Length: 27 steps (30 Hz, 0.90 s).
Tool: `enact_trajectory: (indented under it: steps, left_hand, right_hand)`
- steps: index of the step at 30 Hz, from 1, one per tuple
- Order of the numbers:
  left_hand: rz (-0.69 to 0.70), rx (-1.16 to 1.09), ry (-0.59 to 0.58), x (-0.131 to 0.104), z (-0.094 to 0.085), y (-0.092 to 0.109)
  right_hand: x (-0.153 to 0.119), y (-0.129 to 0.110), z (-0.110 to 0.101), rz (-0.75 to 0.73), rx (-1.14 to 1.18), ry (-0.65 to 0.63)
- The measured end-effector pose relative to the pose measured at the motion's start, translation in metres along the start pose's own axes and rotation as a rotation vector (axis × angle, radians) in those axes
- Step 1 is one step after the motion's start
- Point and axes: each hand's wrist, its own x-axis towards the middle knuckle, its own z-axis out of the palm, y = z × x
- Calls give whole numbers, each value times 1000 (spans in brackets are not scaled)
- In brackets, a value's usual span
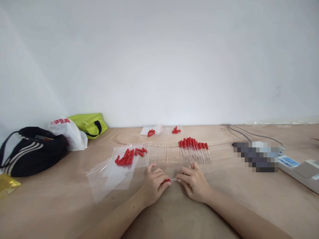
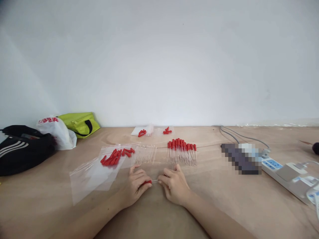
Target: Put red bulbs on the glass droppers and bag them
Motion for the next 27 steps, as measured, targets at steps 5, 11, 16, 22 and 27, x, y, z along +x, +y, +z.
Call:
enact_trajectory:
  steps: [5,11,16,22,27]
  left_hand:
    - [45,10,-18,2,-3,4]
    - [94,60,-49,5,-6,3]
    - [-1,43,-39,6,-10,-4]
    - [-314,-81,-38,4,-13,-6]
    - [-304,-93,-114,9,-16,-1]
  right_hand:
    - [2,-9,2,83,72,-58]
    - [5,-13,6,140,114,-141]
    - [13,-17,-1,137,-5,-181]
    - [18,8,-10,343,1,-136]
    - [51,30,-4,728,23,116]
